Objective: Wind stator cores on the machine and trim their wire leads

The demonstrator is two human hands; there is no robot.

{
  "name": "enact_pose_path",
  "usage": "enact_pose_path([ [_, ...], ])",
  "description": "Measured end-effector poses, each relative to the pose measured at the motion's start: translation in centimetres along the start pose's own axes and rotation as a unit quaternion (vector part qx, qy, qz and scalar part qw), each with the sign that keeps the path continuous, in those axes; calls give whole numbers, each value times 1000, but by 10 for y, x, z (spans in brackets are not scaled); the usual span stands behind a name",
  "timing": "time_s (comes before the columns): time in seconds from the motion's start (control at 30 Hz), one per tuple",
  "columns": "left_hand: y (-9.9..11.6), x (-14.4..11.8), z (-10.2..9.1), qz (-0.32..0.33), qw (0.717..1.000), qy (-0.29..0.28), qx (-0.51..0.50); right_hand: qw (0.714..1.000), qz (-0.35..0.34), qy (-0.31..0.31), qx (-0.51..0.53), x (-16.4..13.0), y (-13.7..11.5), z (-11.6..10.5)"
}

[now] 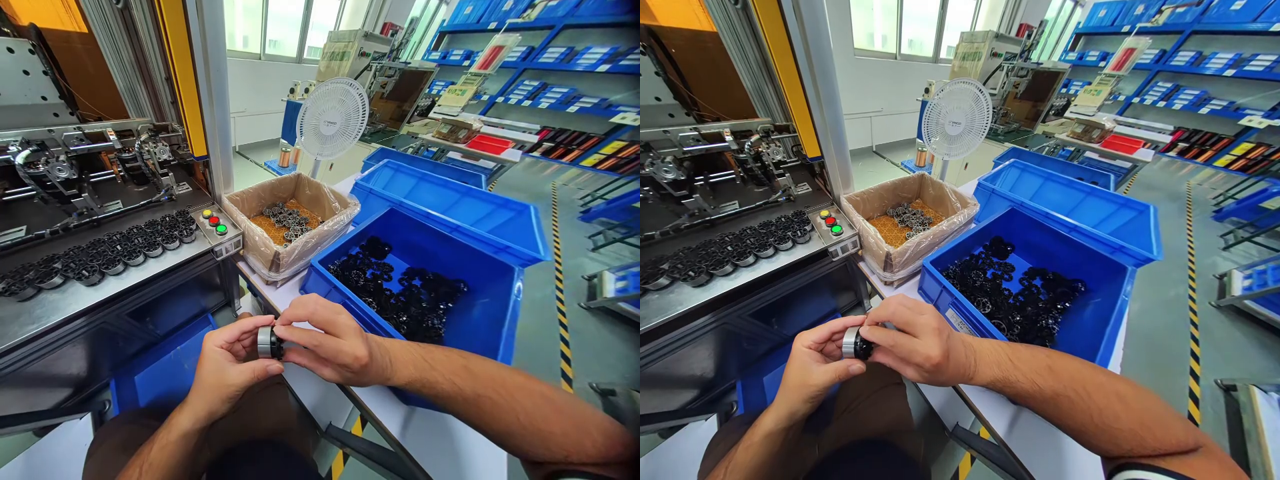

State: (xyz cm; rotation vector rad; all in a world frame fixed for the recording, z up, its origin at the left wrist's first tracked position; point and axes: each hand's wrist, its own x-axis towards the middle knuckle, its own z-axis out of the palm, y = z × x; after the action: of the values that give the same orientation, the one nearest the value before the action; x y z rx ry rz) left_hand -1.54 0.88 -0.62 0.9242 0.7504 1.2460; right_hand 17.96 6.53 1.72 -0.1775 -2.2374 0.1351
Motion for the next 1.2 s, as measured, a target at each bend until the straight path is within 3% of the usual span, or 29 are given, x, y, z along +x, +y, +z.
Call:
enact_pose_path([
  [0.2,2,2,0,-4,1000,11,10,1000,0,-4,-11,0,1,2],
  [0.37,3,0,-7,-17,996,43,75,999,25,0,24,2,5,4],
  [0.5,-5,-4,-5,-12,986,103,127,1000,4,7,-3,2,12,7],
  [0.63,-16,-5,-2,-29,980,170,101,997,-21,-43,-61,2,23,7],
  [0.73,-19,-4,1,-56,983,148,93,997,69,-24,-17,1,30,11],
  [0.83,-19,-7,5,-33,988,116,98,979,192,1,68,0,31,19],
  [0.9,-18,-9,6,-18,986,119,117,963,236,-8,129,3,31,17],
  [0.97,-17,-10,4,-17,981,106,158,947,255,-61,186,9,34,2],
  [1.03,-14,-8,-2,4,973,79,218,928,290,-144,186,15,46,-29],
  [1.1,-10,-3,-10,40,957,56,283,896,395,-193,64,14,68,-67],
  [1.13,-7,0,-14,48,949,56,306,852,472,-222,-41,9,82,-83],
  [1.2,-3,7,-20,23,948,71,310,803,522,-270,-99,-11,110,-104],
])
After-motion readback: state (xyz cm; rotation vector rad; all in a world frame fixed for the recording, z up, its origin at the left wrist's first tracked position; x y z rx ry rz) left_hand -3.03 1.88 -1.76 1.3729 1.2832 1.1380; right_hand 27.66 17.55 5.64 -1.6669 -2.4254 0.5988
